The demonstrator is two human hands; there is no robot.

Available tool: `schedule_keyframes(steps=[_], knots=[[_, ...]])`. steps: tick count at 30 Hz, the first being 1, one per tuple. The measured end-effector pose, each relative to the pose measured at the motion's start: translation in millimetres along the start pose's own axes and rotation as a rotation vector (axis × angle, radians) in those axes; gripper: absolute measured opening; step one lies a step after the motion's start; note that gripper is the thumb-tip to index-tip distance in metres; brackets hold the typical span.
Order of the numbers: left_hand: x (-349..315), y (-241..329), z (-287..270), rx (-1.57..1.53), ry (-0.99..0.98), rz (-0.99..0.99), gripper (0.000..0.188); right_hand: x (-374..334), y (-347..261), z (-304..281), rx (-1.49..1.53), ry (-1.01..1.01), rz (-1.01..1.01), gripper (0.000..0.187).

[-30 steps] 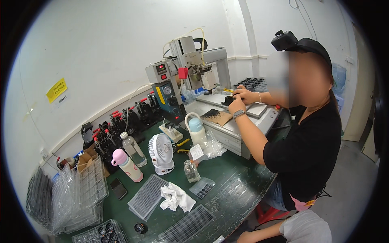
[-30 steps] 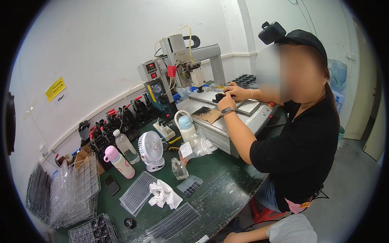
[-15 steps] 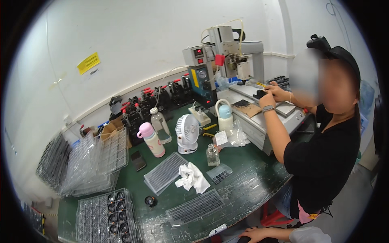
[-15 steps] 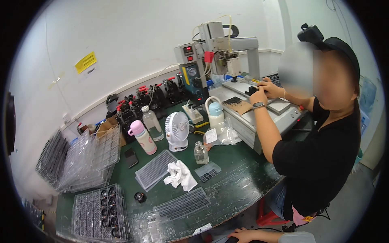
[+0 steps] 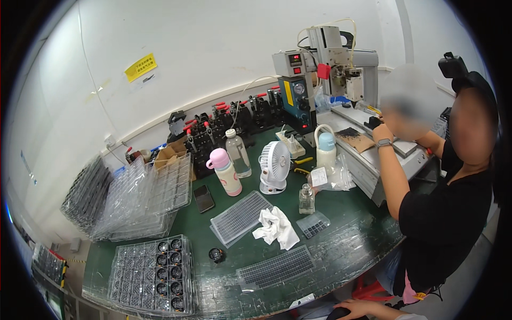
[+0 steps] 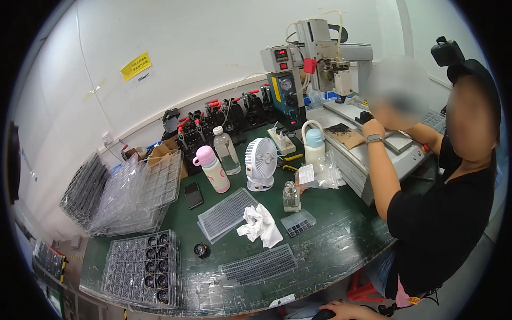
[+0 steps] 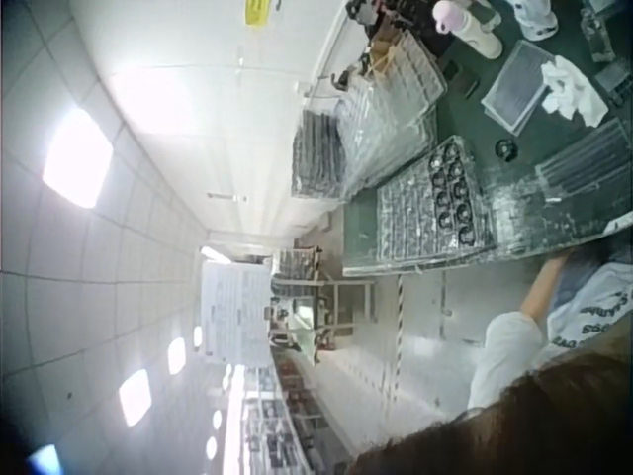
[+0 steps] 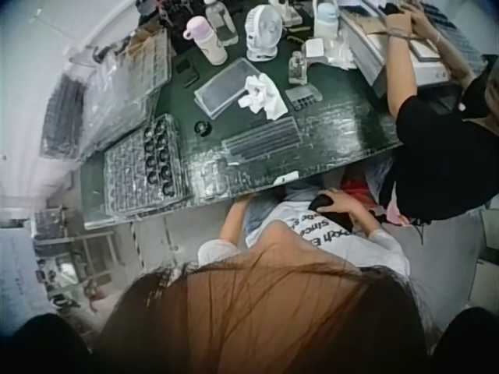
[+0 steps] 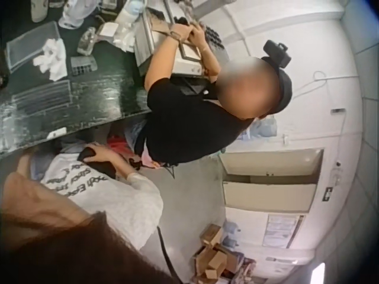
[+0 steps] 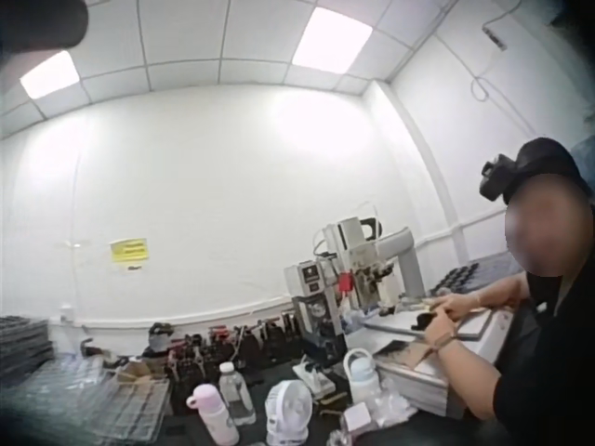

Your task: Assembling and inspecting electronic components at a production station.

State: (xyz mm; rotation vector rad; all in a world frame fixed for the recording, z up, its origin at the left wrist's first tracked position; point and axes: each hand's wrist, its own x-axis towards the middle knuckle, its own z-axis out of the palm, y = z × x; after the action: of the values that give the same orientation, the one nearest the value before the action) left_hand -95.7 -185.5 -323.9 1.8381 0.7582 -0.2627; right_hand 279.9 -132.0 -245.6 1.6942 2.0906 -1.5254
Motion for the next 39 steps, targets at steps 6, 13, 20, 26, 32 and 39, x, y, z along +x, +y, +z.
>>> schedule_keyframes(steps=[6, 13, 20, 26, 32, 39], knots=[[15, -1, -34, 0.005, 0.003, 0.054, 0.042, -15, -68, -44, -0.419, -0.239, -0.184, 0.055], [33, 0, -75, 0.025, -0.012, 0.110, 0.042, 12, -142, -135, -0.089, -0.300, -0.590, 0.034], [34, 10, -87, 0.003, -0.027, 0.127, 0.043, 124, -168, -177, -0.572, 0.510, -0.700, 0.022], [31, 20, -104, -0.001, -0.025, 0.123, 0.044, 166, -146, -156, -0.304, 0.713, -0.991, 0.014], [38, 40, -116, -0.009, -0.046, 0.152, 0.045, 179, -138, -148, -0.318, 0.609, -0.935, 0.015], [43, 56, -138, -0.003, -0.039, 0.178, 0.045, 177, -138, -147, -0.299, 0.576, -0.943, 0.018]])
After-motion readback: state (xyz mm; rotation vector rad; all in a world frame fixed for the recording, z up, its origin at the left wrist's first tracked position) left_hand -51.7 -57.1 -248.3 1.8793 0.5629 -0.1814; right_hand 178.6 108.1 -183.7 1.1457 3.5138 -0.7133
